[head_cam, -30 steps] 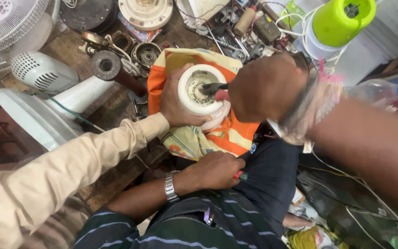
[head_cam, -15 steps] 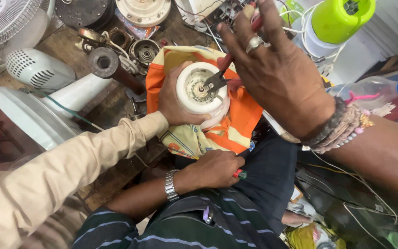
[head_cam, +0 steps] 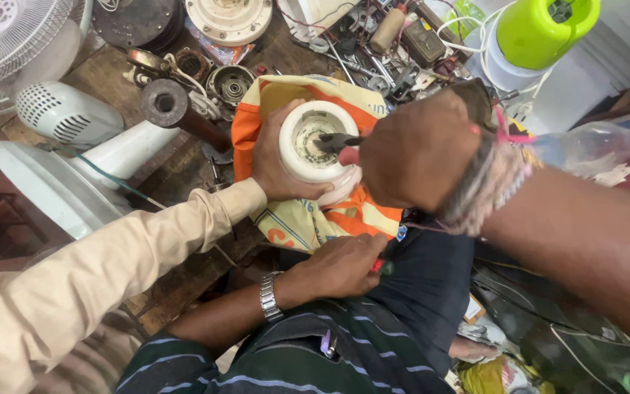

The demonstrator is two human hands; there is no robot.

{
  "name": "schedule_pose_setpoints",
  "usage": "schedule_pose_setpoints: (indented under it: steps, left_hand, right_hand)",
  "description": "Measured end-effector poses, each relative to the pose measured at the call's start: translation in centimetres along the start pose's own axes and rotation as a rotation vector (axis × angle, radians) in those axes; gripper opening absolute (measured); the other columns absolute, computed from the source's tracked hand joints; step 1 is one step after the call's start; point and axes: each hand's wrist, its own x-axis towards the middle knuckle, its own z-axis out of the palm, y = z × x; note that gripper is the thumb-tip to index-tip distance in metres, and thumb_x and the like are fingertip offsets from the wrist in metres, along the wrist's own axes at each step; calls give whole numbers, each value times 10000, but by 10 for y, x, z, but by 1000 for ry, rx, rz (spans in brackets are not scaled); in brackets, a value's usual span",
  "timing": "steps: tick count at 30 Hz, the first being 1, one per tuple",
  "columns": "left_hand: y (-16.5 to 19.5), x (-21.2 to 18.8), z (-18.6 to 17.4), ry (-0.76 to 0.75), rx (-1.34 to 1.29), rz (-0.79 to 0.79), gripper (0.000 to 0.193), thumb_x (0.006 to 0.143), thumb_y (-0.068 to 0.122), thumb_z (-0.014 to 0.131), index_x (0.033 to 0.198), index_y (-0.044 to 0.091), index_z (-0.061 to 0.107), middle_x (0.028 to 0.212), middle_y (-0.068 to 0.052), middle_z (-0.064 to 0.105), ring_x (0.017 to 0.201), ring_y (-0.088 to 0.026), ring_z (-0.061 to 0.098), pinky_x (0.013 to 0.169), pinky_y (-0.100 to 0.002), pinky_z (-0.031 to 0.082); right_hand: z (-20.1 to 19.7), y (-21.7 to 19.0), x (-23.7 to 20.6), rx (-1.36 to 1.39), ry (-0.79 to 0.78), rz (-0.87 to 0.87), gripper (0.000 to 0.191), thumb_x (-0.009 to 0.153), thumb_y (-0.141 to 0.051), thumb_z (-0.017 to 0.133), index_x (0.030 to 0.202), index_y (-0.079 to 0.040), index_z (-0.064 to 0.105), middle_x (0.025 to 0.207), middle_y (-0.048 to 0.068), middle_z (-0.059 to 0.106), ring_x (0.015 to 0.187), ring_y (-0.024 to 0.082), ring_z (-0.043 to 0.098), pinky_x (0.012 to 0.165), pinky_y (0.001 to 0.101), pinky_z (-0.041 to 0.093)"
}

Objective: The person disassembles a white plastic housing and then works on a fan motor assembly on a cluttered workbench. They use a screwdriver and pliers to remove parts, then handle a small cylindrical component and a metal housing, using a hammer to tap a shaft into place.

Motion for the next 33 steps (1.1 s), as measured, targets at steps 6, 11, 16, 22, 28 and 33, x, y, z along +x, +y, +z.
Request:
schedule_pose_setpoints:
  steps: [6, 11, 16, 22, 28, 33]
  left_hand:
    - [1, -1, -1, -2, -16, 5, 1299, 515, 370, 1035, 1544, 22, 324, 1505, -182, 497, 1422, -334, 527, 1226, -421, 433]
    - [2, -1, -2, -6, -28, -18, 1287, 530, 369, 1038, 1543, 23, 324, 1503, -182, 501, 1414, -323, 538, 1223, -419, 435]
    - [2, -1, -1, -11, -25, -45, 1269, 529, 352, 1029, 1540, 33, 331, 1479, -171, 515, 1399, -306, 552, 1219, -410, 447]
    - [-2, -1, 1, -8, -23, -24, 1269, 509, 304, 1002, 1535, 9, 314, 1487, -183, 497, 1414, -319, 518, 1211, -414, 419]
    - [-9, -4, 7, 1, -115, -5, 1247, 570, 293, 1008, 1559, 29, 296, 1507, -157, 507, 1433, -287, 527, 1252, -413, 421]
    - [-15, -7, 8, -8, -82, 7, 1291, 574, 340, 1030, 1565, 19, 266, 1503, -159, 498, 1430, -286, 520, 1245, -416, 420]
  right_hand:
    - [-14, 9, -10, -44, -343, 241, 561, 1076, -623, 452, 931, -179, 763, 863, 61, 707, 792, 285, 707, 635, 489, 505]
    - [21, 20, -88, 3, -206, 333, 446, 898, -243, 642, 1337, -161, 642, 1244, 53, 666, 1019, 231, 703, 769, 479, 557]
    - [57, -10, -159, 696, 334, 546, 540, 798, -34, 650, 1338, -39, 661, 1205, 132, 659, 1006, 297, 647, 872, 418, 513]
    - [122, -104, -206, 1139, 767, 1031, 332, 912, 103, 684, 1237, 38, 661, 1198, 140, 667, 1069, 169, 631, 942, 293, 513]
    - [141, -147, -234, 1363, 1174, 980, 412, 894, 135, 666, 1238, 28, 468, 1304, 228, 647, 1151, 191, 685, 1053, 352, 569]
    - [117, -146, -230, 1331, 1225, 1080, 438, 838, 122, 661, 1244, -4, 557, 1288, 188, 628, 1095, 143, 654, 997, 304, 556]
